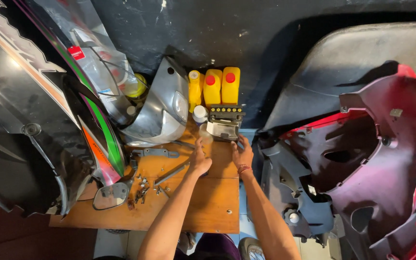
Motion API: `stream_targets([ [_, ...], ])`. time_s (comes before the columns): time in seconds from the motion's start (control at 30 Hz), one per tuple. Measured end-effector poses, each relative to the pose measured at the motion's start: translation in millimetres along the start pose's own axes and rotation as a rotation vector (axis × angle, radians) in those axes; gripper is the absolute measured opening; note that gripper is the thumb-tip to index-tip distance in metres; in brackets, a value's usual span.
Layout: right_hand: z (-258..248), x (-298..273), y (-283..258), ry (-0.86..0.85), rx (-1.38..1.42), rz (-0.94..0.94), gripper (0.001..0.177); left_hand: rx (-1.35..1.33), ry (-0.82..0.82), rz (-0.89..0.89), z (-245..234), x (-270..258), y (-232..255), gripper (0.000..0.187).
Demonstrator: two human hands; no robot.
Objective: Organizing motorcycle parts on a workbench, wiping them down, and sweeping the floor in a garage.
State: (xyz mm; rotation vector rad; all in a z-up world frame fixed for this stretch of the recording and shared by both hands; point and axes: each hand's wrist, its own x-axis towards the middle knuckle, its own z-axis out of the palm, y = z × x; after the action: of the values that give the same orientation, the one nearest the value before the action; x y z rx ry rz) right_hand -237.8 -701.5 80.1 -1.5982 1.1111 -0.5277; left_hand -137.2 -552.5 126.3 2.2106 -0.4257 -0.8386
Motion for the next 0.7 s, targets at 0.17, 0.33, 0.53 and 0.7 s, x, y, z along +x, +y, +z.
stream_targets([
  [0.17,24,22,31,-0.038,0.153,0.117,0.058,0.049,-0.026,-0.049,-16,-1,0,0.090],
  [0.33,36,-23,37,0.028,0.043,0.124,0.043,0.090,0.050,-0.039,3,22,-67,0.073],
  [0.53,68,-80,68,-0.192,-0.142,-0.170,0.021,0.214,0.143,0.000,16,-10,-118,0.040],
  [0.7,83,-92,122,-0.247,-0.351,-0.353,0.041,0.302,0.058,-0.078,11,-66,-125,0.040],
])
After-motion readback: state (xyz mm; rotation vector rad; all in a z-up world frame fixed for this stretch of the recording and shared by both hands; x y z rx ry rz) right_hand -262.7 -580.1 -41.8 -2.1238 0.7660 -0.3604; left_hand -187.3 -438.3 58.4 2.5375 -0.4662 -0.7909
